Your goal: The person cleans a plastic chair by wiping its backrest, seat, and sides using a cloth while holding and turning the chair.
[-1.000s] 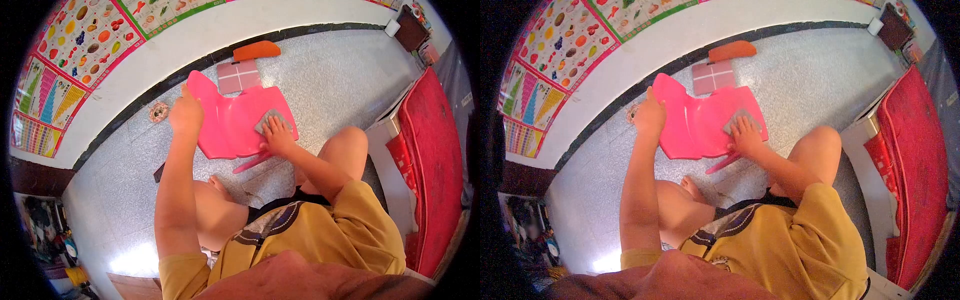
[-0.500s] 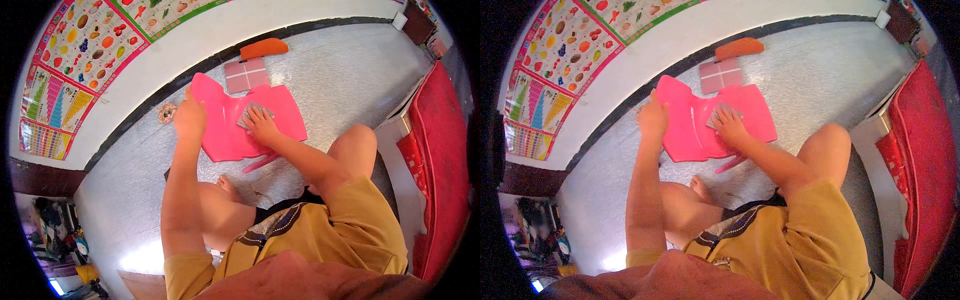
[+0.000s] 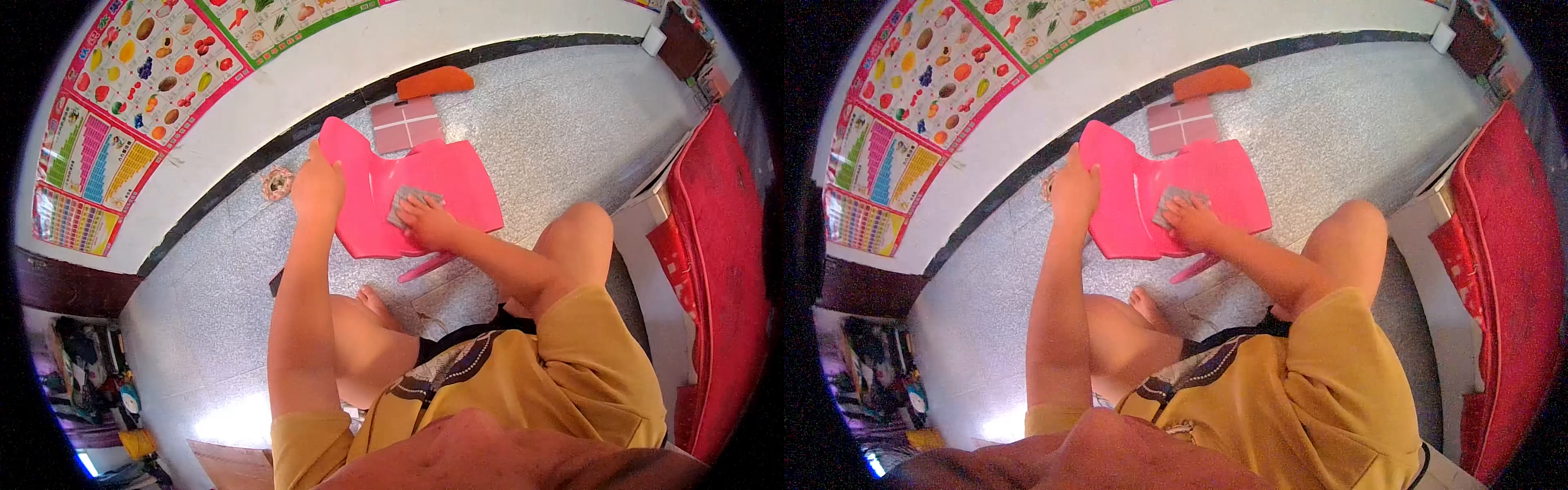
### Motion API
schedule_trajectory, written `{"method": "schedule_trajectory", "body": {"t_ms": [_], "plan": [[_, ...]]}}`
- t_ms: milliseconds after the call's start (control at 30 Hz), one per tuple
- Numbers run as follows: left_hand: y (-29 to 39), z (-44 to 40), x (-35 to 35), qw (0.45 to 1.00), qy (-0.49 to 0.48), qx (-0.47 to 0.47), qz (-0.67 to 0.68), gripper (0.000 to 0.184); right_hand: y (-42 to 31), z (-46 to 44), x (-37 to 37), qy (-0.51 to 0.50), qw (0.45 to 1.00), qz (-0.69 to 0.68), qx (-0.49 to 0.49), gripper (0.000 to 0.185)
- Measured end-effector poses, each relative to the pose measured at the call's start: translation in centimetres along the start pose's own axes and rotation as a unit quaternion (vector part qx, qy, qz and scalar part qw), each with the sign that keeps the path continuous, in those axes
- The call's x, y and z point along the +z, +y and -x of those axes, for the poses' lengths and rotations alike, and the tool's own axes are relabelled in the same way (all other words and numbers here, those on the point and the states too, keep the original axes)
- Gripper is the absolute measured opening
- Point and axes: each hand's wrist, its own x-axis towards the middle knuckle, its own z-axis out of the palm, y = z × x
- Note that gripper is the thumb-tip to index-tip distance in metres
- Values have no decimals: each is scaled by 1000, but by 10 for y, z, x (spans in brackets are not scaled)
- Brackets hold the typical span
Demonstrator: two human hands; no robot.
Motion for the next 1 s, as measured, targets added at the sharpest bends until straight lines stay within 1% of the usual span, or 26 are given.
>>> {"method": "schedule_trajectory", "body": {"t_ms": [100,200,300,400,500,600,700,800,900,1000], "plan": [[0,-1,1,1000,-10,-6,-7,62,-14,43,-1,-8,999,-27,-41,55],[5,1,-4,1000,-16,-11,-17,63,-25,68,-26,-31,996,-84,-29,52],[6,-1,-5,1000,-22,-14,-16,64,-21,67,-10,0,997,-75,-21,53],[13,0,-11,998,-39,-32,-28,64,-15,50,-2,28,998,-48,-14,55],[16,4,-17,998,-39,-27,-44,64,-11,26,-3,72,997,-38,4,53],[12,1,-12,998,-34,-20,-38,63,5,-11,24,126,991,-42,24,51],[12,4,-15,999,-24,-13,-29,62,11,-43,19,163,985,-27,50,51],[7,0,-8,999,-23,-16,-28,60,20,-71,23,209,974,-14,86,58],[3,-1,-2,1000,-17,-19,9,58,15,-77,21,197,974,0,115,60],[2,0,-2,1000,-14,-19,10,58,11,-69,8,100,988,7,120,60]]}}
